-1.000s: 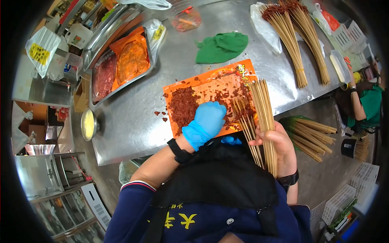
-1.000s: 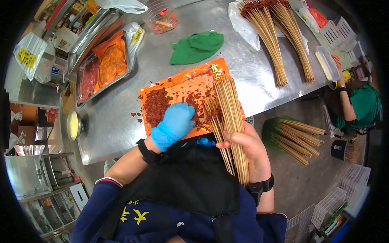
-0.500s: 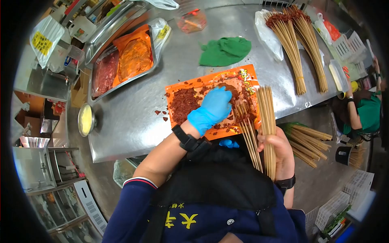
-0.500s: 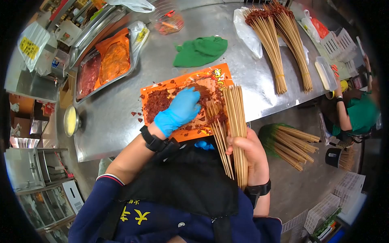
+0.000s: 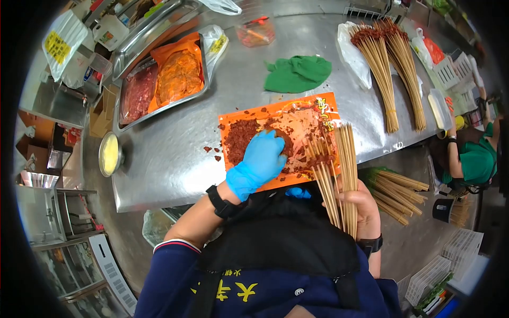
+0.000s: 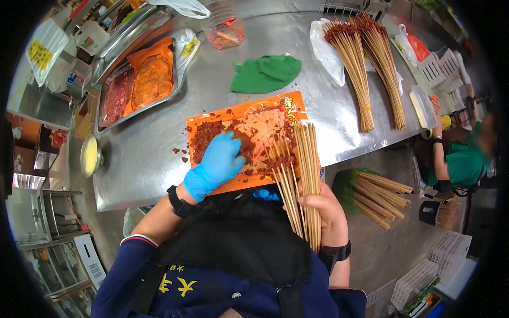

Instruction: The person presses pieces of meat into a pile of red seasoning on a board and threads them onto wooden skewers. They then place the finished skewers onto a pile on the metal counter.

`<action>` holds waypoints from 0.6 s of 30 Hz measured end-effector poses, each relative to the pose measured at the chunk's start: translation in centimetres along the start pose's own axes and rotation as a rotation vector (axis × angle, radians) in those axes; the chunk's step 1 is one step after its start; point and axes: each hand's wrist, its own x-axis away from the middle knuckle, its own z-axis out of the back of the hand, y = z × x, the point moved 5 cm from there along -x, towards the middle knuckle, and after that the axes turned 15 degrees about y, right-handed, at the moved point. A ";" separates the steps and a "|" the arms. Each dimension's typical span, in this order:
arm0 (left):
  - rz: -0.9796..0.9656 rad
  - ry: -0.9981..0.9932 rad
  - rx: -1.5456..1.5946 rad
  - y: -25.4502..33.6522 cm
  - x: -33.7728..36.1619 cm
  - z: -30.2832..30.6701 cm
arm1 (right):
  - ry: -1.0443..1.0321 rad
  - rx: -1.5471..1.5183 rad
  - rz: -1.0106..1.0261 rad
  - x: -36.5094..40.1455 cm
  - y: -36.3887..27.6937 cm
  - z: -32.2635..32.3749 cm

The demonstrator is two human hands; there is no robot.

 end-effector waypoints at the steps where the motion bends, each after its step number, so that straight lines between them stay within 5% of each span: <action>1: 0.098 0.026 -0.012 -0.5 0.0 0.3 | -0.061 -0.028 0.017 0.0 -0.5 -0.5; 2: 0.093 0.036 -0.010 -0.6 0.1 0.1 | -0.063 -0.024 0.027 0.0 -1.2 -0.9; 4: 0.606 0.125 1.046 -2.8 0.8 -1.5 | -0.116 0.071 0.059 -0.1 -2.5 -2.7; 5: 0.760 -0.023 1.252 -3.3 1.2 -2.8 | -0.114 0.063 0.084 -0.1 -2.7 -3.9; 8: 0.953 0.137 1.621 -3.3 0.8 -5.9 | -0.195 0.196 -0.007 -0.5 -1.5 -5.3; 18: 0.973 0.140 1.893 0.9 0.2 -3.4 | -0.203 0.225 0.040 0.0 -1.7 -5.5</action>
